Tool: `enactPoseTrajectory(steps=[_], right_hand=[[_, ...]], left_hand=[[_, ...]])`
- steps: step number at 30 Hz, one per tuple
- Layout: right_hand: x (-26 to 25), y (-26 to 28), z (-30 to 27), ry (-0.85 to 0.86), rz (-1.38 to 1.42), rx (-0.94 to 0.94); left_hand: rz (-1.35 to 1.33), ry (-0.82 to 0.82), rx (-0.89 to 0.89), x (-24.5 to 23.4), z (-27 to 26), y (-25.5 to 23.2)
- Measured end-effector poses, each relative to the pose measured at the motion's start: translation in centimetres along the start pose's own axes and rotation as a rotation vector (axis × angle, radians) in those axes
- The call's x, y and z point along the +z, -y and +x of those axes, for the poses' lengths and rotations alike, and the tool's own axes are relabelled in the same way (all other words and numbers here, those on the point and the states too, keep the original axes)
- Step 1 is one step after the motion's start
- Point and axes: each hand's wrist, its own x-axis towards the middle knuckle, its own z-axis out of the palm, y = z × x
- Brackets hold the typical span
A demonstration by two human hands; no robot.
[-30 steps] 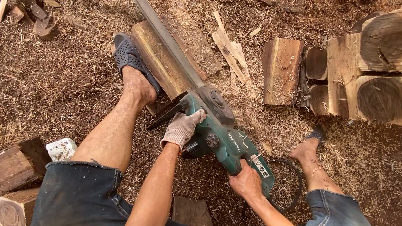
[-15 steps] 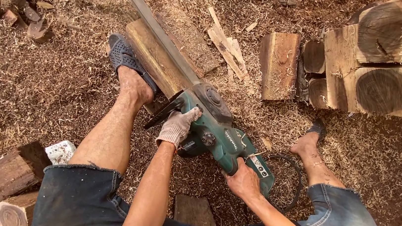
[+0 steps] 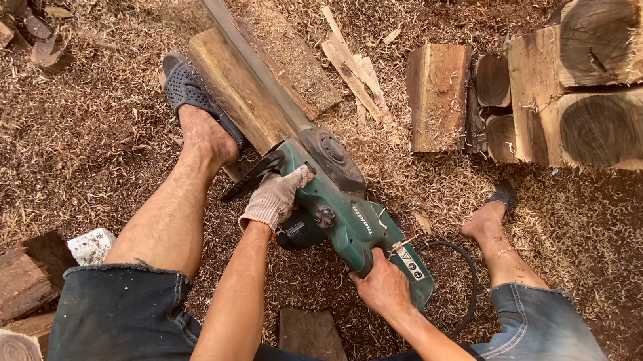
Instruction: Use an electric chainsaw to cut a block of wood.
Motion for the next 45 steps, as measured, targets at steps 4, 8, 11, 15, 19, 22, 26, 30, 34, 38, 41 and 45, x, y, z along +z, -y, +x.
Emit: enactPoseTrajectory(steps=[4,8,11,15,19,22,26,30,34,38,41,45], right_hand=[[-0.1,0.3,-0.1,0.002,-0.012,0.001],[0.0,-0.1,0.0,-0.001,-0.001,0.007],[-0.7,-0.1,0.4,0.001,0.013,0.064],[0.7,-2.7,3.0,-0.010,0.028,0.064],[1.5,-4.4,4.9,-0.011,0.049,0.053],[2.1,-5.5,6.3,0.004,0.057,0.051],[2.3,-6.3,7.6,0.015,0.036,0.053],[2.4,-6.8,8.5,0.025,0.084,0.057],[2.7,-7.5,9.2,0.026,0.056,0.048],[2.7,-7.7,9.8,0.032,0.030,0.061],[2.7,-7.8,10.0,0.045,0.033,0.080],[3.2,-8.1,9.6,0.035,0.045,0.062]], left_hand=[[0.004,-0.025,-0.002,-2.7,-3.1,-3.0],[0.064,-0.025,-0.015,-1.2,-1.7,-1.6],[-0.120,-0.094,0.184,2.5,2.4,2.2],[-0.364,-0.026,-0.203,-2.6,-3.4,-5.3],[-0.516,-0.002,-0.468,-2.7,-3.4,-6.6],[-0.501,-0.020,-0.454,-2.0,-2.3,-6.3],[-0.444,0.029,-0.507,-2.6,-2.8,-7.8],[-0.440,-0.024,-0.449,-0.9,-1.3,-6.6],[-0.423,0.047,-0.500,-1.7,-1.7,-7.8],[-0.402,0.087,-0.534,-1.4,-1.4,-7.8],[-0.263,0.083,-0.485,0.9,0.8,-5.7],[-0.416,0.040,-0.420,2.4,2.1,-4.2]])
